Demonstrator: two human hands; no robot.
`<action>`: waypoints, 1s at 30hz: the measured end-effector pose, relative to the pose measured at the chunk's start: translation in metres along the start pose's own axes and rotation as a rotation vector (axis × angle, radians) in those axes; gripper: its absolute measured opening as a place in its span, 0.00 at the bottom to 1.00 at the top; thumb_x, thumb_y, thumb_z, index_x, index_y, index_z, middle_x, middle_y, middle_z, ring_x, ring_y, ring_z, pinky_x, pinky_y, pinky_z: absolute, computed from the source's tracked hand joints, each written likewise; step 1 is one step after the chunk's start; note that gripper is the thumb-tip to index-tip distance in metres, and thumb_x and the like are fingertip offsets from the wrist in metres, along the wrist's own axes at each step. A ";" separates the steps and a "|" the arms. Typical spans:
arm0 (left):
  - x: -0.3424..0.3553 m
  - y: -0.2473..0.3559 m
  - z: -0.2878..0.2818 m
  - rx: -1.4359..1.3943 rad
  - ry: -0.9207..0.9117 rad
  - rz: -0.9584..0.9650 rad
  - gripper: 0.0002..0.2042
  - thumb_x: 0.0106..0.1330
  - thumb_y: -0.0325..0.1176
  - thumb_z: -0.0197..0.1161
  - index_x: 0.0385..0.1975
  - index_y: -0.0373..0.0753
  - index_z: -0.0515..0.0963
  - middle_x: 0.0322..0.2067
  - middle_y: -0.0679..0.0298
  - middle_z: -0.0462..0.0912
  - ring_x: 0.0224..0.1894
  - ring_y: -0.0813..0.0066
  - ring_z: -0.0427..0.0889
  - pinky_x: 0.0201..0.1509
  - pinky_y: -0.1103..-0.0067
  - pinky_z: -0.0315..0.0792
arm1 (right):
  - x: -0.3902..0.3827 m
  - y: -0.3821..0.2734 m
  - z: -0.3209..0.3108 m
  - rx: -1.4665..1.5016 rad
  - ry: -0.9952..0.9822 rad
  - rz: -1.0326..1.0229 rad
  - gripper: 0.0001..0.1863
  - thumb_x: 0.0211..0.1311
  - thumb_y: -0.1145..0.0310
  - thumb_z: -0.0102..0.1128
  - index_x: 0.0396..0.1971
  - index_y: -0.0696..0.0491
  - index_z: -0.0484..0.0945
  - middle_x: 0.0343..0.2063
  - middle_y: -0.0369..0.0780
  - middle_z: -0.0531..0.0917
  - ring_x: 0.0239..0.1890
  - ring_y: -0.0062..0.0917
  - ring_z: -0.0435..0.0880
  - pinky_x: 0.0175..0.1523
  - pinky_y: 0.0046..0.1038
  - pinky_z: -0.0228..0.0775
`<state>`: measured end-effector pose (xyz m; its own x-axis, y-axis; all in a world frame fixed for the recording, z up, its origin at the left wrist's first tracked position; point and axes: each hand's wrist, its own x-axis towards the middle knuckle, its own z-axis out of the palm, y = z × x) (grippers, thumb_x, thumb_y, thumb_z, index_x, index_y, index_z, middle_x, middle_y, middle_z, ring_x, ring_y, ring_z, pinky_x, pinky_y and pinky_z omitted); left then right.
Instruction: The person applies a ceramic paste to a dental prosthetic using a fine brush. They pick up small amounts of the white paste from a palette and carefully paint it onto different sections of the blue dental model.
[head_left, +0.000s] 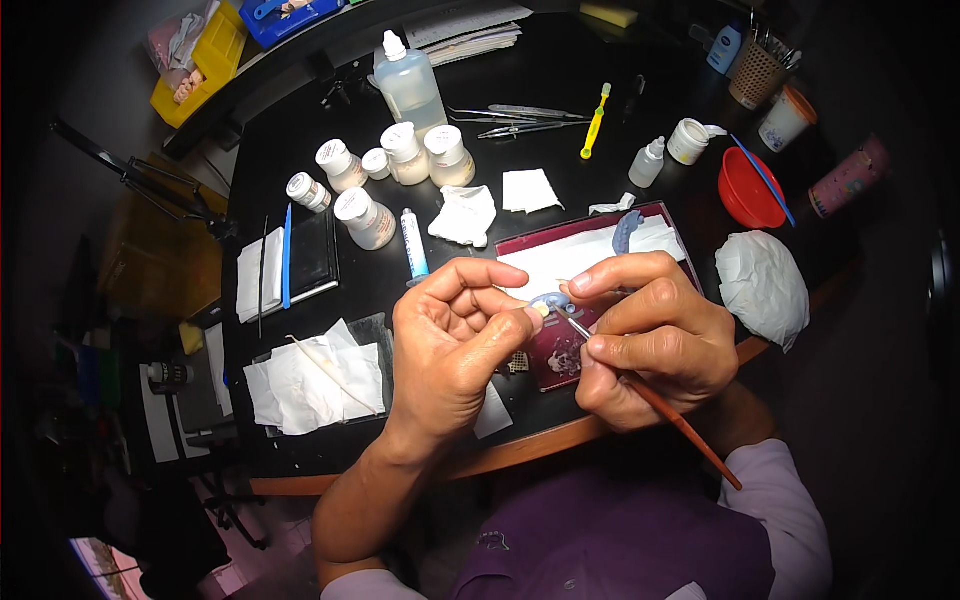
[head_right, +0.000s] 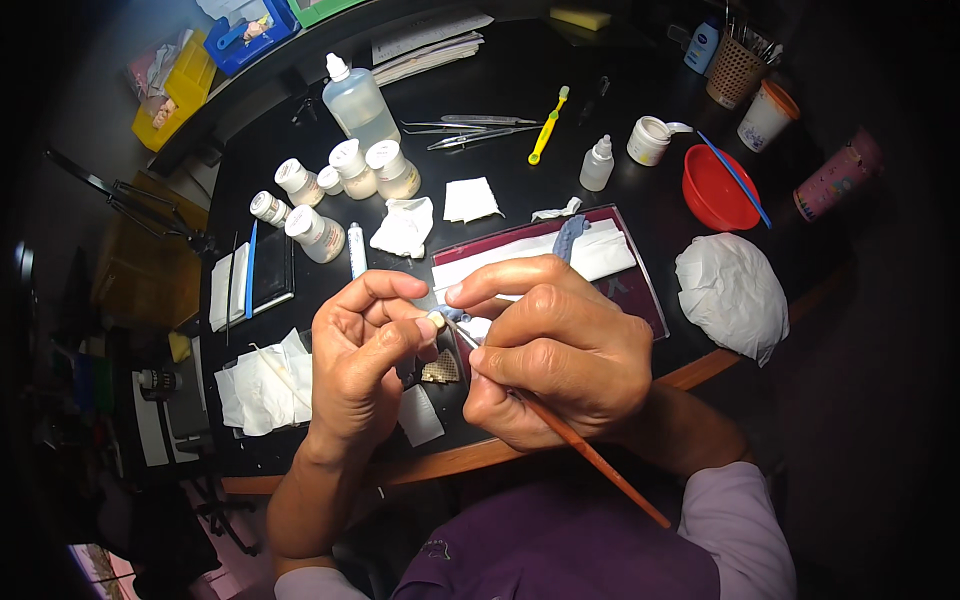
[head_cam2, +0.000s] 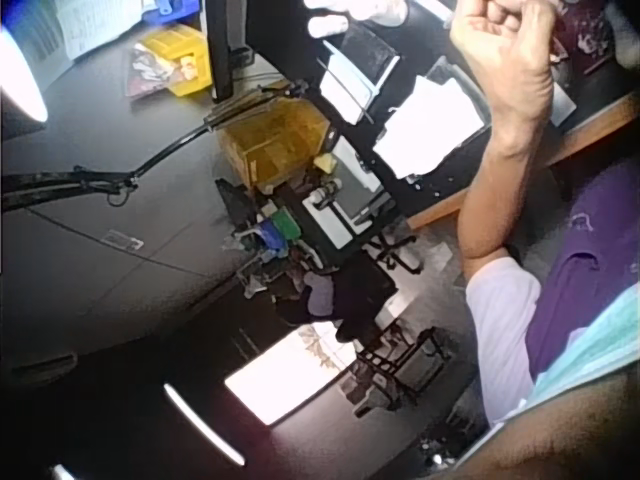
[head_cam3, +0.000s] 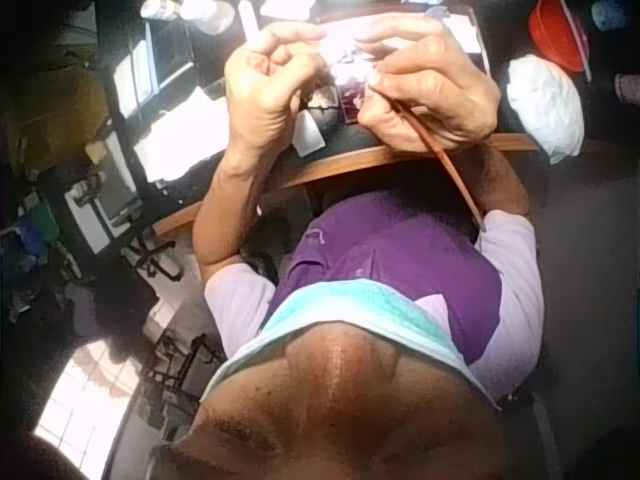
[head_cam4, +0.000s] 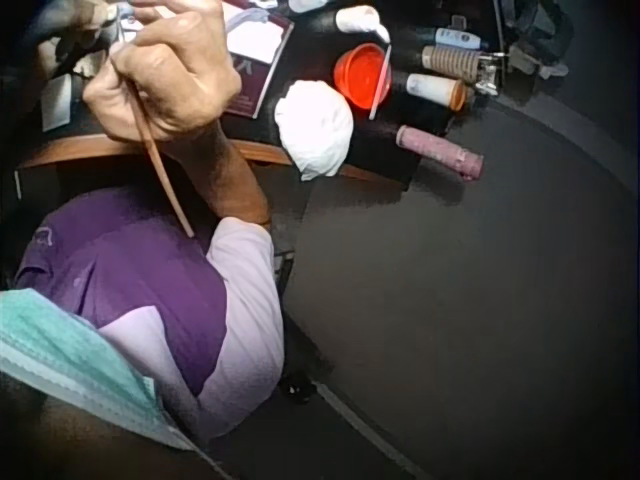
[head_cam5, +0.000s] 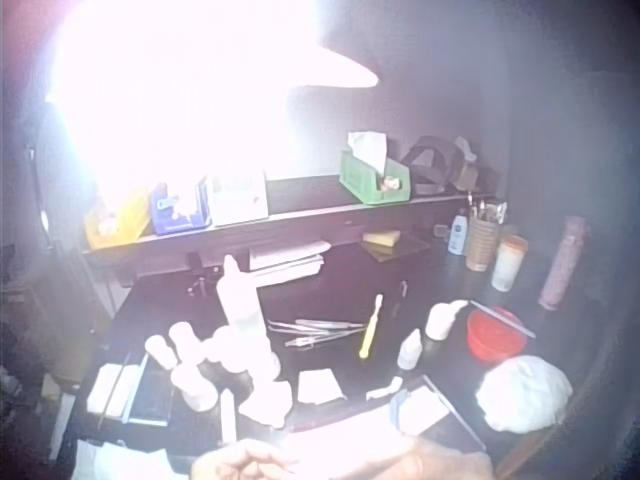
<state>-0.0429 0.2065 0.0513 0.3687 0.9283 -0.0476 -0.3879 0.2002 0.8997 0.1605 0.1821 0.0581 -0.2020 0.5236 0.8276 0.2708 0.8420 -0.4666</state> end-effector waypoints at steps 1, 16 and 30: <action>0.000 0.000 0.002 0.034 0.016 0.003 0.14 0.64 0.20 0.67 0.49 0.27 0.77 0.31 0.60 0.87 0.33 0.82 0.84 0.40 0.85 0.78 | 0.000 0.000 0.000 -0.001 -0.004 0.000 0.14 0.42 0.88 0.70 0.31 0.58 0.81 0.28 0.40 0.81 0.46 0.42 0.89 0.42 0.34 0.86; -0.002 0.002 0.009 0.169 0.069 0.123 0.15 0.61 0.17 0.71 0.46 0.27 0.77 0.33 0.57 0.87 0.37 0.81 0.86 0.43 0.85 0.80 | -0.002 0.000 -0.001 0.016 -0.013 -0.010 0.11 0.42 0.87 0.68 0.27 0.58 0.80 0.25 0.39 0.79 0.44 0.43 0.89 0.43 0.36 0.84; -0.004 -0.007 0.008 0.330 0.096 0.309 0.14 0.58 0.18 0.75 0.42 0.28 0.79 0.38 0.59 0.86 0.41 0.77 0.89 0.49 0.83 0.81 | -0.002 0.000 -0.002 0.005 -0.015 0.000 0.12 0.44 0.87 0.69 0.29 0.58 0.80 0.27 0.40 0.80 0.46 0.43 0.89 0.43 0.35 0.83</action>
<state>-0.0347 0.1991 0.0486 0.1919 0.9567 0.2188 -0.1719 -0.1867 0.9673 0.1627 0.1805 0.0575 -0.2164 0.5251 0.8230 0.2657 0.8429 -0.4679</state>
